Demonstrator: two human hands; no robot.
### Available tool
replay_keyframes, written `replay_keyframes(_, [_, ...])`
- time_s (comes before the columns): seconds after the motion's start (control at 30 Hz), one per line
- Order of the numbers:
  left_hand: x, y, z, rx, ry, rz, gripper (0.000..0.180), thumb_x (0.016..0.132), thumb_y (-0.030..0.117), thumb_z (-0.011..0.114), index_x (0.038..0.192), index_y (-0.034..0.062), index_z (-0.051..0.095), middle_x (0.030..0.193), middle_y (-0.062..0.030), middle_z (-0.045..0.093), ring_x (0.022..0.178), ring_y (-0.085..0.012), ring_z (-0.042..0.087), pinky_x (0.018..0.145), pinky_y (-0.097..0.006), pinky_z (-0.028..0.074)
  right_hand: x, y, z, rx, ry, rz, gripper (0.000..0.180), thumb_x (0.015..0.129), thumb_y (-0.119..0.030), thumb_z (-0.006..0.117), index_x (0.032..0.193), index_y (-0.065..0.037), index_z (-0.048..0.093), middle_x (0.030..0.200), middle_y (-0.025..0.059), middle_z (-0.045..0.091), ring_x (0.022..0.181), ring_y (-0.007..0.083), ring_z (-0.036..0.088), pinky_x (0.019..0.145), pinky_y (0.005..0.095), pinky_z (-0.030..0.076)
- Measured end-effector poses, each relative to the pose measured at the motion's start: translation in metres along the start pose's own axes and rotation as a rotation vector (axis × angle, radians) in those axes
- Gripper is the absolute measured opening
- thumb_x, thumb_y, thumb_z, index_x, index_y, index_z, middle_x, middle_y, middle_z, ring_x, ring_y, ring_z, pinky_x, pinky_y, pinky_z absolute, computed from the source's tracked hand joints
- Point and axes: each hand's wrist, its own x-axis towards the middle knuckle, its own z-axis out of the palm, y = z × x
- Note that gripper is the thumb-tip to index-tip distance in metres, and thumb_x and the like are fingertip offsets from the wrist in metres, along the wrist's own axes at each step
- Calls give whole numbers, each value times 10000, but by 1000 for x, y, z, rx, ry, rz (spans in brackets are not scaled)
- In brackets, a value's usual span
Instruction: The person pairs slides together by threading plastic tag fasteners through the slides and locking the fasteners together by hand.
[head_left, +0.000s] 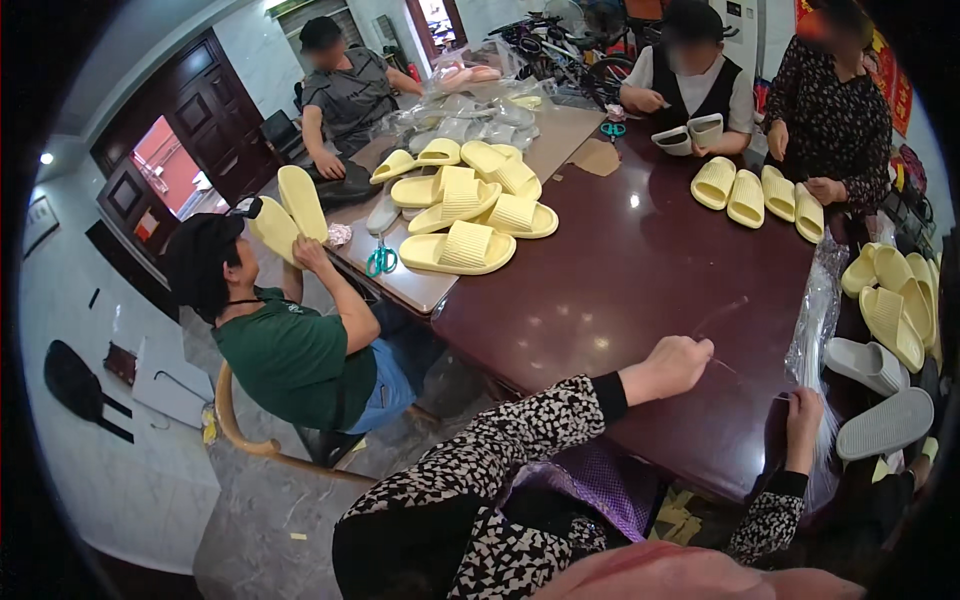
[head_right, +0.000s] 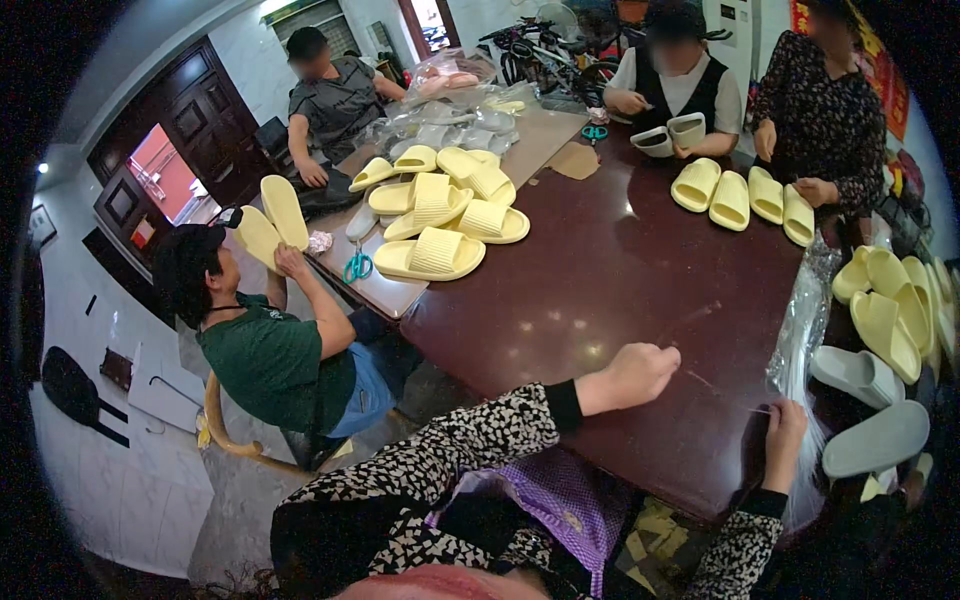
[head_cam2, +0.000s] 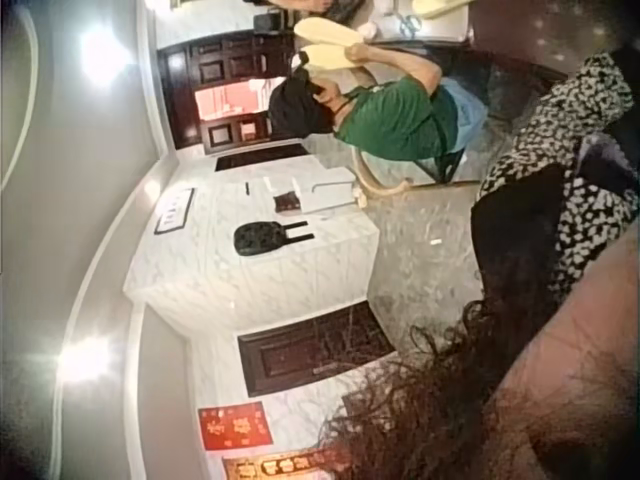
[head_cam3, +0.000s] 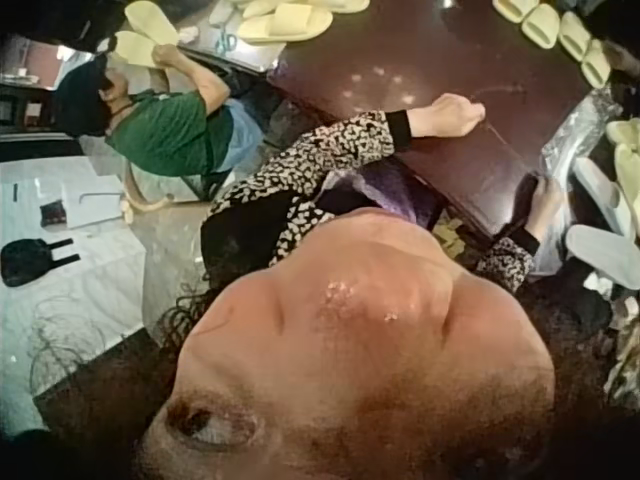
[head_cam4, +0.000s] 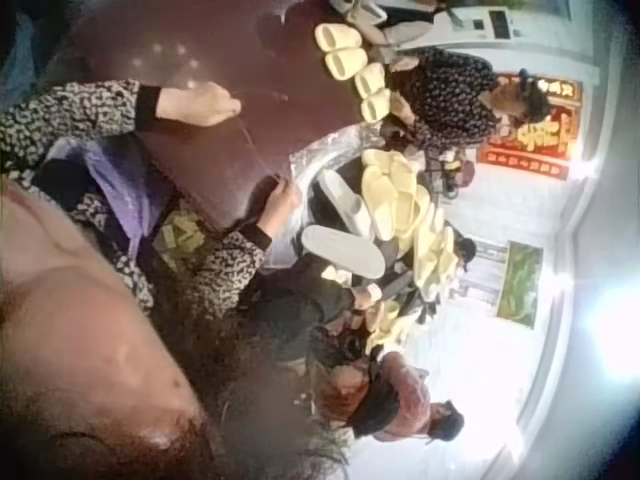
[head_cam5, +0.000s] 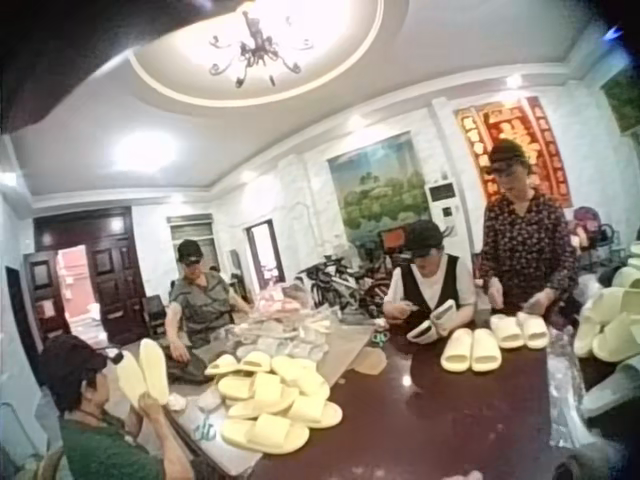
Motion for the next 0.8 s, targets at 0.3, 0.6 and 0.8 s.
replay_keyframes(0.3, [-31, -14, -86, 1, 238, -344, 78, 860, 115, 574, 876, 42, 599, 695, -168, 615, 633, -316, 635, 544, -380, 474, 1, -24, -20, -82, 16, 115, 109, 871, -102, 568, 891, 1, 598, 874, 135, 607, 877, 308, 560, 826, 383, 408])
replay_keyframes(0.6, [-30, 4, -116, -47, 358, -434, 59, 857, 64, 583, 899, 41, 616, 697, -172, 613, 632, -319, 631, 556, -383, 482, 68, -209, -4, 707, -244, -115, 179, 869, -66, 596, 1012, 35, 634, 944, 121, 669, 876, 187, 633, 769, 275, 489])
replay_keyframes(0.8, [-33, 15, -89, -60, 260, -329, 69, 859, 39, 581, 913, 7, 609, 773, -164, 640, 654, -303, 639, 571, -359, 493, 85, -244, 41, 1185, -360, 307, 217, 912, -120, 545, 1039, 28, 640, 858, 49, 654, 660, 82, 583, 597, 214, 471])
